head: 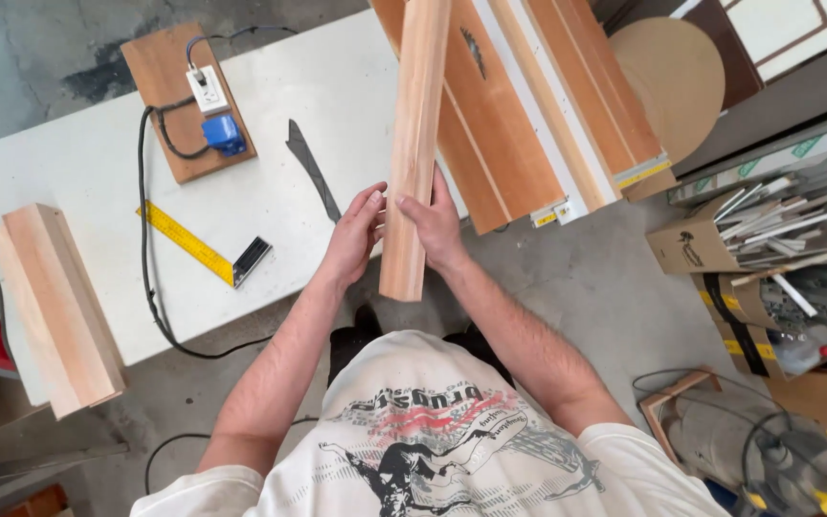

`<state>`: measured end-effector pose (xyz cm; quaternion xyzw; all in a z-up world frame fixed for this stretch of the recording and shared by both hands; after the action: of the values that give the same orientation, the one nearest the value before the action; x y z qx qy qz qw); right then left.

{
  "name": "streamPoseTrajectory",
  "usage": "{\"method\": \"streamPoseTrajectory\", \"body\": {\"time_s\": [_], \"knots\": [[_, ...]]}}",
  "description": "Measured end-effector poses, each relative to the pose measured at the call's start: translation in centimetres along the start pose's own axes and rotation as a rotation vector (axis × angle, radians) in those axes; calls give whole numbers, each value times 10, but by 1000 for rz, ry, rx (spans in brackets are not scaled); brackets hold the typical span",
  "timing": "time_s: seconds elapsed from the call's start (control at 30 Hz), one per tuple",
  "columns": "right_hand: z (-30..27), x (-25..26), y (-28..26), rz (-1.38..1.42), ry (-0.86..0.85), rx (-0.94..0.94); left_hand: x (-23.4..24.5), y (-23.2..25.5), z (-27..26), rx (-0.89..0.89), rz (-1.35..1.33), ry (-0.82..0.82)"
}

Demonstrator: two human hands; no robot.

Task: The person adjusts the fence on a table saw using a square and ruler, then moves to a jointer to plane several wooden planks. They return to the table saw to rip the planks into narrower strips, using a push stick for safety.

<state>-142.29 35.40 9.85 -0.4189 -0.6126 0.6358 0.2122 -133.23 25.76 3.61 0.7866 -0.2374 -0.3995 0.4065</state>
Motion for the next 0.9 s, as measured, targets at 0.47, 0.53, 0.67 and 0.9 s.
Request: {"method": "streamPoseTrajectory", "body": {"time_s": [0.47,0.53,0.67,0.9], "knots": [[27,176,89,-120,-505,-551,-85,-34,44,-302,-67,628],[30,186,86,-174,-445,-491,-105,-24,34,-313,-9,683],[28,194,98,-24,-491,-567,-150,-1,13,-305,65,617],[-4,155,-1,157,-584,-642,-151,6,5,-355,27,566]]}}
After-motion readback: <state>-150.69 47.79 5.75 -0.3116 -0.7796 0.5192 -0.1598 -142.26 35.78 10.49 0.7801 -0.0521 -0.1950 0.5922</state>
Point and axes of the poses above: each hand's wrist, its own z-axis towards the middle knuckle, its own x-axis out of the back of the hand, y = z × x, the point moved 8 cm from there along z, towards the middle knuckle, and after that the axes turned 1 degree about x, right-handed, at the moved point
